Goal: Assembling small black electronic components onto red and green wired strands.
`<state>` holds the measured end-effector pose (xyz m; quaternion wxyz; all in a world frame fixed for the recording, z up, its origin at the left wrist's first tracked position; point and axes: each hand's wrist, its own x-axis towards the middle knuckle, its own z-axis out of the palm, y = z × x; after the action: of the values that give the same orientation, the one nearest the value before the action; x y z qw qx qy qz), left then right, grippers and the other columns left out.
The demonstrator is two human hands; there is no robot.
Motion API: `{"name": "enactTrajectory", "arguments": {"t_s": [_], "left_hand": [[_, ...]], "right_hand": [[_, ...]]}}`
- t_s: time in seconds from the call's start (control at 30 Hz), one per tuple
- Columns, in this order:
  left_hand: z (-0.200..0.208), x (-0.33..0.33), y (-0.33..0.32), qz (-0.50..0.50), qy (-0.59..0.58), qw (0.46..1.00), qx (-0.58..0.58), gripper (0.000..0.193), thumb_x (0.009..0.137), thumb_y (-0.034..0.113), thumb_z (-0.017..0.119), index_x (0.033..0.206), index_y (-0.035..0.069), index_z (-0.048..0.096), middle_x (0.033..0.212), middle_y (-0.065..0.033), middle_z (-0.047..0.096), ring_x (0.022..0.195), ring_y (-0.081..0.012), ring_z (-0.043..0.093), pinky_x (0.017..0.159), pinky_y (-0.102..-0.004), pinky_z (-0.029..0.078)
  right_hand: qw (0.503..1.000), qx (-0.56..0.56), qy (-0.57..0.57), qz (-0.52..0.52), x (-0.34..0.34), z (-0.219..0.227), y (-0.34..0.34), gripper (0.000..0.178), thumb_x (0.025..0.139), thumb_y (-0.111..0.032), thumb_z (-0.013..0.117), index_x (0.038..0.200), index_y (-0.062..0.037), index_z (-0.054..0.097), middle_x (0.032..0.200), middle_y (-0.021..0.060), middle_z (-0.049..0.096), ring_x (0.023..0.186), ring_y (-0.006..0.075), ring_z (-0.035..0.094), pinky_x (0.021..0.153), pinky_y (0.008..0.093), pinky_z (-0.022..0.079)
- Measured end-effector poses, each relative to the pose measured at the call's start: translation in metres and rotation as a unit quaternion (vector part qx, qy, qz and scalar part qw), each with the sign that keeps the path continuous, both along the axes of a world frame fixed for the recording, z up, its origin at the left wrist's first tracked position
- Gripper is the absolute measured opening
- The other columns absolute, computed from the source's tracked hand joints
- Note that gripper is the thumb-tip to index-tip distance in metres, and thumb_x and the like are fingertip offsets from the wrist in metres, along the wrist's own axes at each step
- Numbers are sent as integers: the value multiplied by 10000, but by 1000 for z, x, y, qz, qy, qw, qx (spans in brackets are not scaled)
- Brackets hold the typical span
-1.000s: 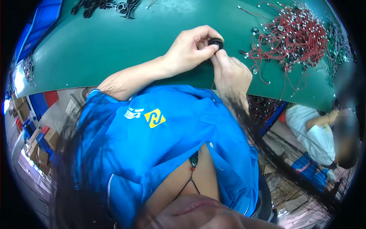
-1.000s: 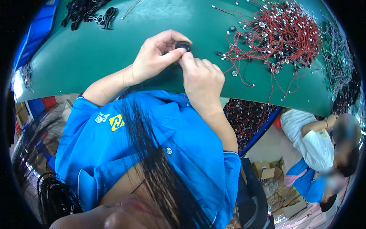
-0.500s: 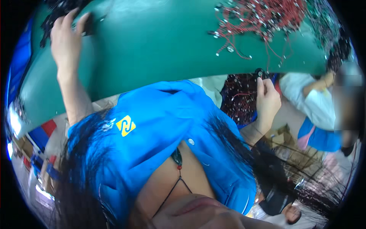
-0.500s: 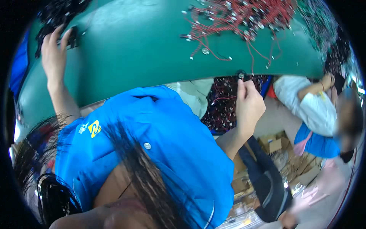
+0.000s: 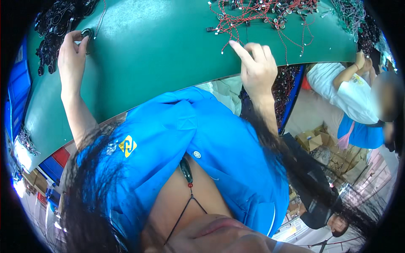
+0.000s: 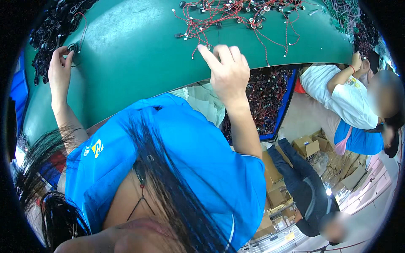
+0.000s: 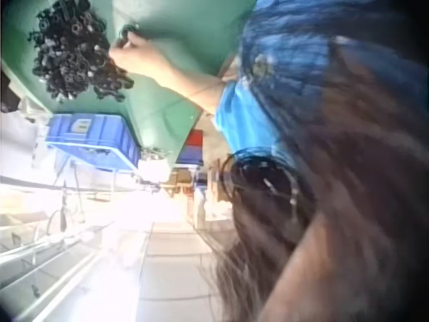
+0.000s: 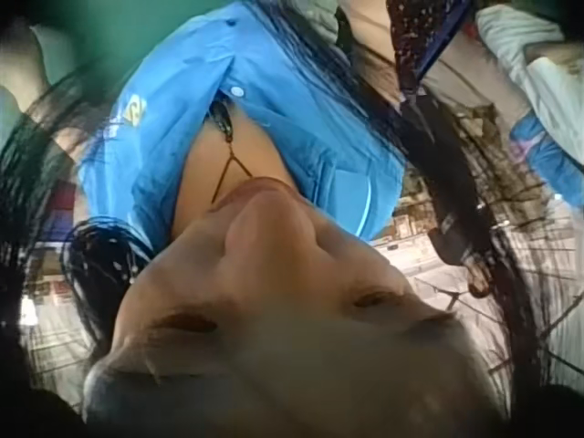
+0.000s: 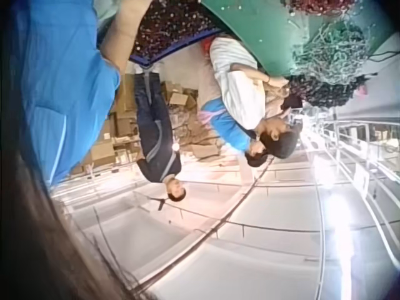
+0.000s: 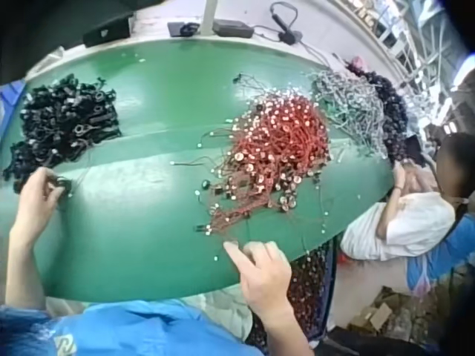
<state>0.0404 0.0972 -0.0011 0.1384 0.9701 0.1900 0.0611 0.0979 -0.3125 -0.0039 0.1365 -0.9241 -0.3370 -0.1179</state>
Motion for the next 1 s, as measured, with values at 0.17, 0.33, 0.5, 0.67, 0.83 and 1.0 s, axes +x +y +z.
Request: {"name": "enactTrajectory", "arguments": {"t_s": [0.17,0.33,0.5,0.67,0.83,1.0], "left_hand": [[-10,-1,-9,-44,-49,997,-31,424,878,78,605,1290,127,522,910,-66,604,688,-128,528,662,-263,456],[-9,-1,-26,-68,-73,982,-160,373,892,39,590,1258,80,530,949,-46,615,753,-90,562,674,-222,461],[-8,14,-76,-103,-171,861,-468,332,896,18,589,1219,20,510,1012,-63,617,788,-84,585,639,-191,451],[-2,7,-105,-97,-89,831,-541,314,918,39,557,1232,40,566,846,-40,617,680,-60,562,615,-187,452],[-9,14,-141,-113,-92,739,-658,300,962,45,465,1252,1,524,829,-67,624,705,-97,603,692,-230,497],[-12,6,-141,-89,-87,737,-664,276,958,46,473,1224,-4,527,884,-94,647,741,-116,634,717,-241,517]], "right_hand": [[997,-40,-57,26,24,-11,-3,184,752,-126,629,925,-147,686,797,-2,541,754,171,513,599,310,386],[998,56,-21,31,45,-9,-6,156,731,-201,701,864,-126,668,808,32,553,792,220,528,661,347,420],[941,303,-111,-104,109,70,-47,118,883,-131,641,927,-27,672,909,46,672,776,117,599,718,247,476],[810,580,-79,-14,135,148,-32,147,890,4,534,896,108,638,867,209,679,721,206,647,685,288,516],[907,398,140,-11,85,116,27,87,918,-47,552,924,14,612,791,61,628,690,122,586,642,234,463],[835,348,420,68,17,32,94,62,903,-59,590,896,2,593,743,15,598,675,46,539,594,200,439]]}}
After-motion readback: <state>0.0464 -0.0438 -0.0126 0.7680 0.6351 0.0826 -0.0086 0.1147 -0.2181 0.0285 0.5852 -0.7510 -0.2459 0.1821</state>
